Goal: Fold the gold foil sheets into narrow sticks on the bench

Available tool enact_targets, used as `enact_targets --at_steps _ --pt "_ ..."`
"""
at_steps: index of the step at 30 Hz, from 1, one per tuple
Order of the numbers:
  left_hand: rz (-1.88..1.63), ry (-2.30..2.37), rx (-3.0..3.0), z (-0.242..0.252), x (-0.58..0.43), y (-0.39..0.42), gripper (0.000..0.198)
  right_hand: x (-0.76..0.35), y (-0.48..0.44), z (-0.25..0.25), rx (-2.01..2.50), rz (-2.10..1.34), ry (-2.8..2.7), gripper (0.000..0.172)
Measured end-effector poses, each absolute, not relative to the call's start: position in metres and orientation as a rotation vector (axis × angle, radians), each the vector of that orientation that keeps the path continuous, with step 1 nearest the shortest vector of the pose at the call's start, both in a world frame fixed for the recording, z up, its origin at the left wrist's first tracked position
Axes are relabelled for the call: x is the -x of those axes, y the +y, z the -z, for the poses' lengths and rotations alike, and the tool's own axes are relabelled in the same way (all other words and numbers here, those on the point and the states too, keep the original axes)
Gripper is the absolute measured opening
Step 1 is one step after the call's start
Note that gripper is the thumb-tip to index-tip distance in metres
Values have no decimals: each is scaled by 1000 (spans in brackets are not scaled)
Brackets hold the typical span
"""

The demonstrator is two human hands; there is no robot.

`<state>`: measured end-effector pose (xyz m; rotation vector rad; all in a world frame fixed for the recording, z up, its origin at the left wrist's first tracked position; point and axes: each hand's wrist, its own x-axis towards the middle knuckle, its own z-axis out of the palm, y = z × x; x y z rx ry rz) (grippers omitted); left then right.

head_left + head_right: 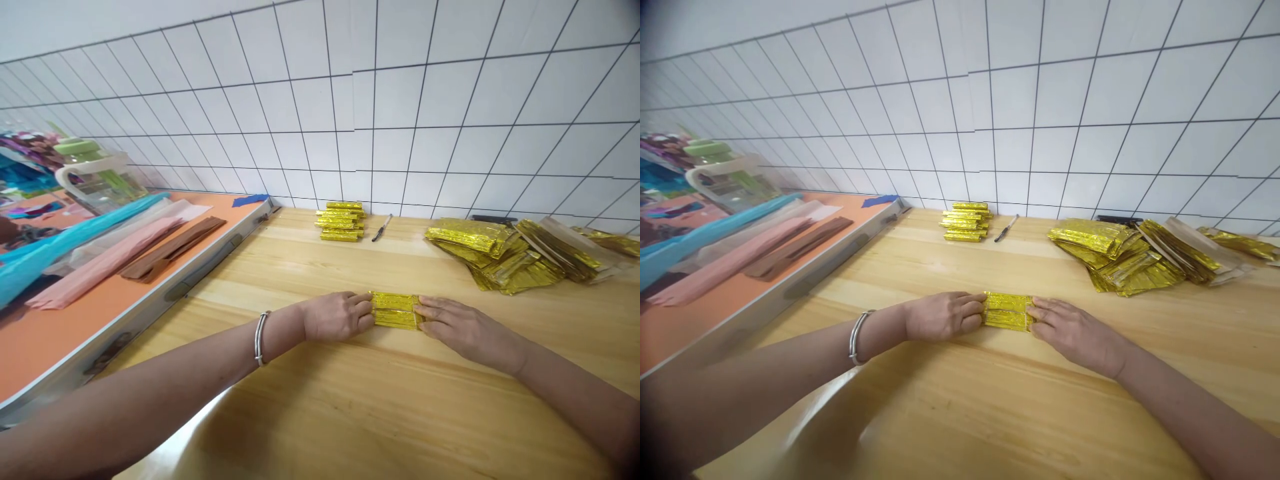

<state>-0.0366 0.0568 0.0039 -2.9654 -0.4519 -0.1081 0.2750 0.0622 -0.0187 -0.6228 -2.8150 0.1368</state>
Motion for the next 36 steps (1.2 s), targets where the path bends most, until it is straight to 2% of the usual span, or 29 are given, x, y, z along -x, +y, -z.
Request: enact_targets --at_steps 9,18,36 --pt "412 -883 2903 17 35 44 21 -272 60 26 644 -135 -2640 21" --pt "544 -962 2919 24 33 40 16 -269 55 31 680 -17 -2616 19" --pt "765 -991 3091 18 38 42 15 -270 58 33 825 -282 -2556 18"
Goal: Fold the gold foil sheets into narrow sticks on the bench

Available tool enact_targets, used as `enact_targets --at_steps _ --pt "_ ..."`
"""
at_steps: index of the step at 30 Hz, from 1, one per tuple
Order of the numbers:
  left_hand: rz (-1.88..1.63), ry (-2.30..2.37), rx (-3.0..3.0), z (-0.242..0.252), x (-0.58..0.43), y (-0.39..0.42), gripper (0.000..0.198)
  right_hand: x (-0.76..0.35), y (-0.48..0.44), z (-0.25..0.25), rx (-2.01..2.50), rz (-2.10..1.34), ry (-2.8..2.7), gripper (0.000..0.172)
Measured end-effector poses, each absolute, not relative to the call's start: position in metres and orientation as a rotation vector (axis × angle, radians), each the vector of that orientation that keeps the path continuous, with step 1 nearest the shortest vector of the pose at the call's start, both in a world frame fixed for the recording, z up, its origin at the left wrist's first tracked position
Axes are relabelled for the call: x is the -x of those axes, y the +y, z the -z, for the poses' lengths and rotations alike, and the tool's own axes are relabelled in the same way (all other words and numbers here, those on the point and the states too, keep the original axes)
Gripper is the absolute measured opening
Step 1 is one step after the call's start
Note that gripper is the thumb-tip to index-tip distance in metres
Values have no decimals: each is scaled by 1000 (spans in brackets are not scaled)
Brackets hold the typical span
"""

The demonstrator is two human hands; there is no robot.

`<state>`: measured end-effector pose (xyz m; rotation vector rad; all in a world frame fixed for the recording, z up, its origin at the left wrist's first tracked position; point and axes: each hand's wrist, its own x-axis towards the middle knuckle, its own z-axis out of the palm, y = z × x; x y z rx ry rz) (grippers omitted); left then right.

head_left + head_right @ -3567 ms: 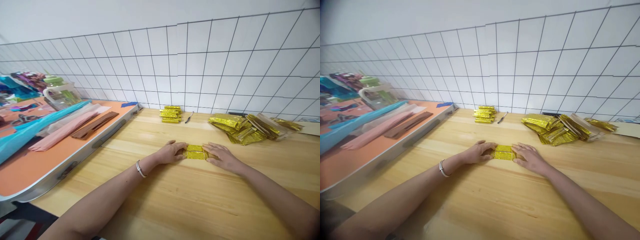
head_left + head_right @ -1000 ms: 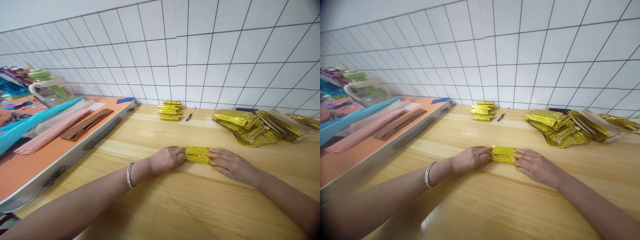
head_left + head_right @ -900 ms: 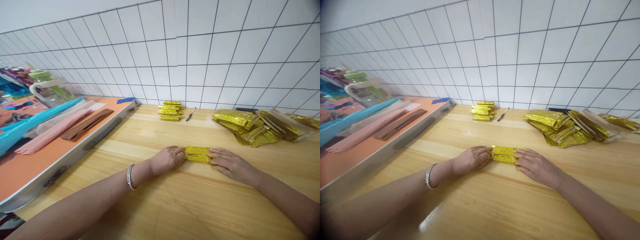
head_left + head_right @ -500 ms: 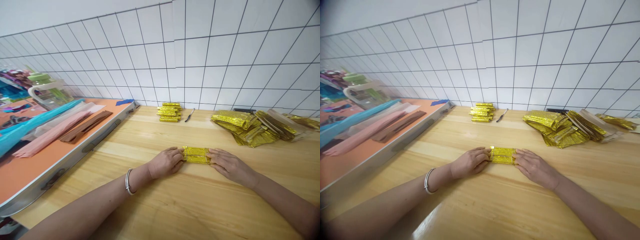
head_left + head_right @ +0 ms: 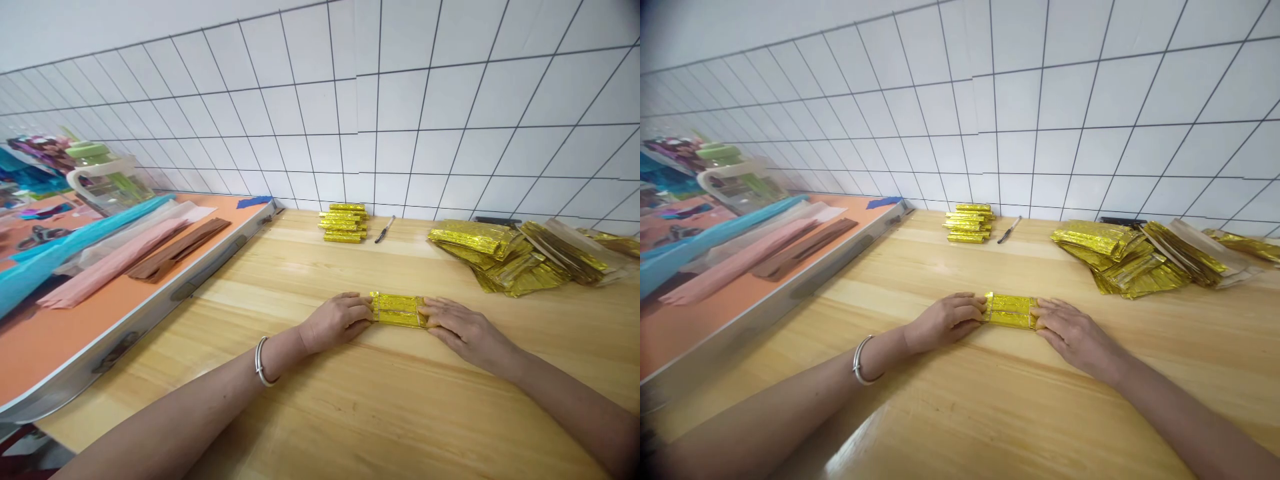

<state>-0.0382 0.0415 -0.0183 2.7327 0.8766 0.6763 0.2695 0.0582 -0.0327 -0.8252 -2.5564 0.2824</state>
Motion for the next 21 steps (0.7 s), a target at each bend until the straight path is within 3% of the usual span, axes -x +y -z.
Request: enact_targets --at_steps 21 --pt "-831 1199 -2375 25 20 38 14 -251 45 29 1166 -710 -2220 10"
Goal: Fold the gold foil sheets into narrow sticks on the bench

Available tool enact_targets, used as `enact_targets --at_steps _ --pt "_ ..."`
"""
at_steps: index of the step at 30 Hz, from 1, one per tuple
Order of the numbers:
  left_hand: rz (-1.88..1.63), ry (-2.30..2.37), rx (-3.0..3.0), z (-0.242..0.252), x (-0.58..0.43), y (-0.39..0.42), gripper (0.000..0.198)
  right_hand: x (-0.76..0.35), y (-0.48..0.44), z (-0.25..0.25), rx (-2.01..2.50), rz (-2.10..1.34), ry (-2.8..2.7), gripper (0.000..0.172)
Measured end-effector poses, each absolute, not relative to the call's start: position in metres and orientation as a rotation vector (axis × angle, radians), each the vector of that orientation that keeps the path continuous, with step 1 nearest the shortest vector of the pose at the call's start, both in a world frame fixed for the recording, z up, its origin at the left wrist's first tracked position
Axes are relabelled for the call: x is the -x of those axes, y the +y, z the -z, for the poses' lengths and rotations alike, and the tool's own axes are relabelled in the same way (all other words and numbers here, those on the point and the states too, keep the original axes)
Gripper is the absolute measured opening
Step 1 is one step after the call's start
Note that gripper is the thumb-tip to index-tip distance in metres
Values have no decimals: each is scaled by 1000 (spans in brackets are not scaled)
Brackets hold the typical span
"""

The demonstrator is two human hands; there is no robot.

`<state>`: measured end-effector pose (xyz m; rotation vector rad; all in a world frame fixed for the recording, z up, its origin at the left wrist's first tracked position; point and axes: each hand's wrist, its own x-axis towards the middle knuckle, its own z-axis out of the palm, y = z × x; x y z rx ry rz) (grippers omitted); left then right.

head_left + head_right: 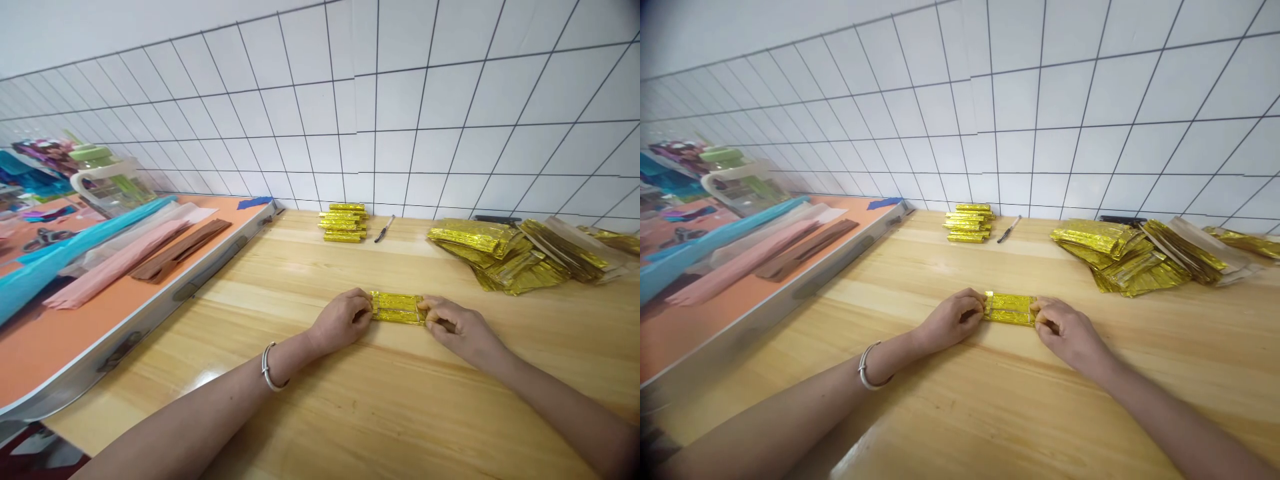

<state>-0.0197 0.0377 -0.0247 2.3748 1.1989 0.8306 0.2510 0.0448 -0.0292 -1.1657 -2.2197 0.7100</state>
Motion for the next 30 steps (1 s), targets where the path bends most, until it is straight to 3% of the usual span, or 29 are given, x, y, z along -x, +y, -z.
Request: enact_targets --at_steps 15,20,30 --pt "-895 1178 -2228 28 21 42 10 -243 50 29 1164 -631 -2219 12" --pt "-860 1080 -2182 26 29 43 4 -248 50 33 1167 -690 -2189 10" --pt "-846 1060 -2297 25 27 46 11 -251 51 38 1174 -901 -2040 5"
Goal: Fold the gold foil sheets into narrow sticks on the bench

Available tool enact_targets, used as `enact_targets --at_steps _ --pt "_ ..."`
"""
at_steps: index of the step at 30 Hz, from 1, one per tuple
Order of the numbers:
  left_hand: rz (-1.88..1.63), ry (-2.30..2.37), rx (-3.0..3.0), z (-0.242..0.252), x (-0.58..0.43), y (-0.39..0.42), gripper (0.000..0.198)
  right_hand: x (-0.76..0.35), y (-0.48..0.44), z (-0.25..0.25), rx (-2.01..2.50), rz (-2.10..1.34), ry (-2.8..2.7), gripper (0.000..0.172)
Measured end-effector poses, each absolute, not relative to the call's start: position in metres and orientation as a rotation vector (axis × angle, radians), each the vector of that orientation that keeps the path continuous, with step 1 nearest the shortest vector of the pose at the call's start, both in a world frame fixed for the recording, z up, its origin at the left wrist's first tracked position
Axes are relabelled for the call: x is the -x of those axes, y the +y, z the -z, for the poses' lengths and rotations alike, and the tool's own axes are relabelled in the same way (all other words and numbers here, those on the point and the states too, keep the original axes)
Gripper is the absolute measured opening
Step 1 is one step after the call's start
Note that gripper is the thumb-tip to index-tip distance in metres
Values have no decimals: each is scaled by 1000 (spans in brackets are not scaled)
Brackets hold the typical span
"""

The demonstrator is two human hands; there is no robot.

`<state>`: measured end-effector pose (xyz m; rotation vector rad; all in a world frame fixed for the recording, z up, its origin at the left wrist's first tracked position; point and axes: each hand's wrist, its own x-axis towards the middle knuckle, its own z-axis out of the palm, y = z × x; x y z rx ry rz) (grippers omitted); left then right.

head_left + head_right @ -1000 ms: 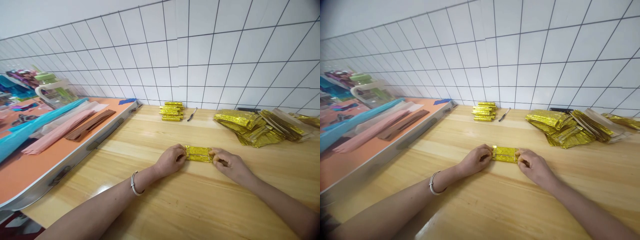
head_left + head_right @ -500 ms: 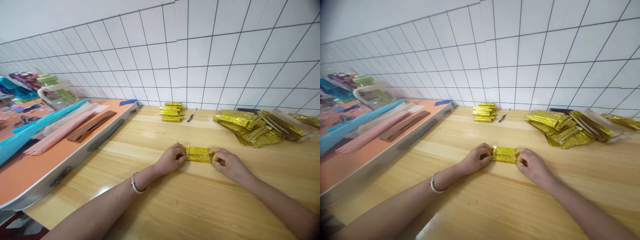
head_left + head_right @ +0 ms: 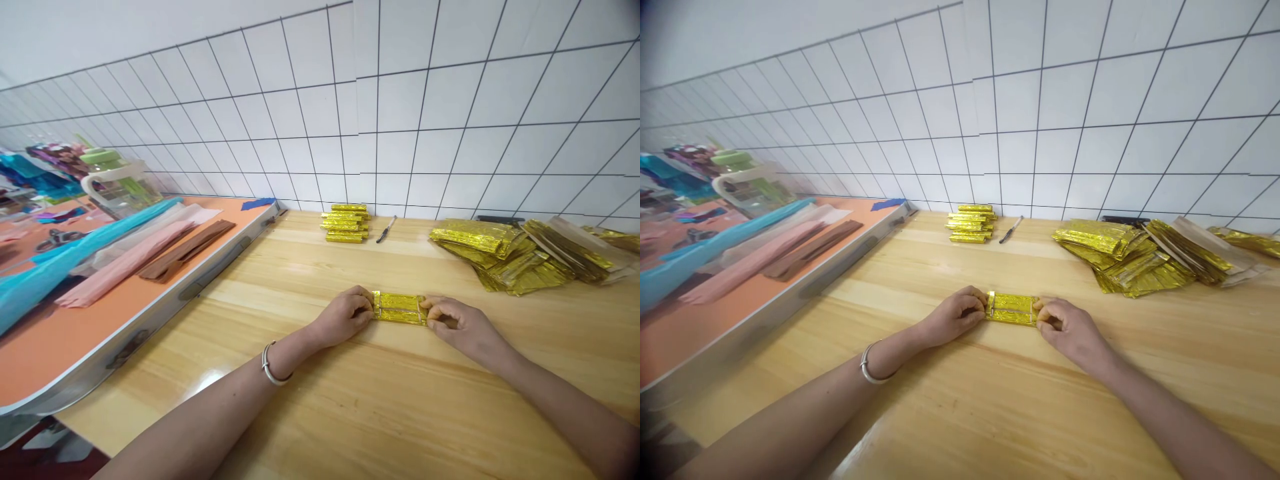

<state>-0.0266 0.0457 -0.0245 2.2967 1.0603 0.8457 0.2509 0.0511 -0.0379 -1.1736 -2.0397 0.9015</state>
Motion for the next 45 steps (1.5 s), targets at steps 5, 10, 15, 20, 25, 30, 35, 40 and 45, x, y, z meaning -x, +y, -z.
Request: enact_targets --at_steps 5,10,15,20,25,30,35,40,45 --pt "-884 1170 -2322 29 21 46 11 -251 52 40 1193 -822 -2072 6" --pt "-890 1239 -2333 31 17 46 9 -249 54 38 1175 -708 -2140 8" --pt "-889 1271 -2345 30 16 45 9 -248 57 41 1168 -660 -2151 8" --pt "-877 1289 -2360 30 15 45 9 -247 62 45 1164 -663 -2160 9" --pt "-864 1327 -2378 31 15 45 9 -247 62 43 1147 -663 -2169 9" --pt "-870 1320 -2387 31 14 45 9 -247 61 38 1157 -643 -2180 9" --pt "-898 1270 -2345 27 17 44 9 -249 62 33 1114 -682 -2198 8" --pt "-836 1125 -2380 27 23 46 10 -251 62 31 1030 -660 -2259 8" --pt "-692 1082 -2528 32 28 50 28 -251 55 35 929 -440 -2380 25"
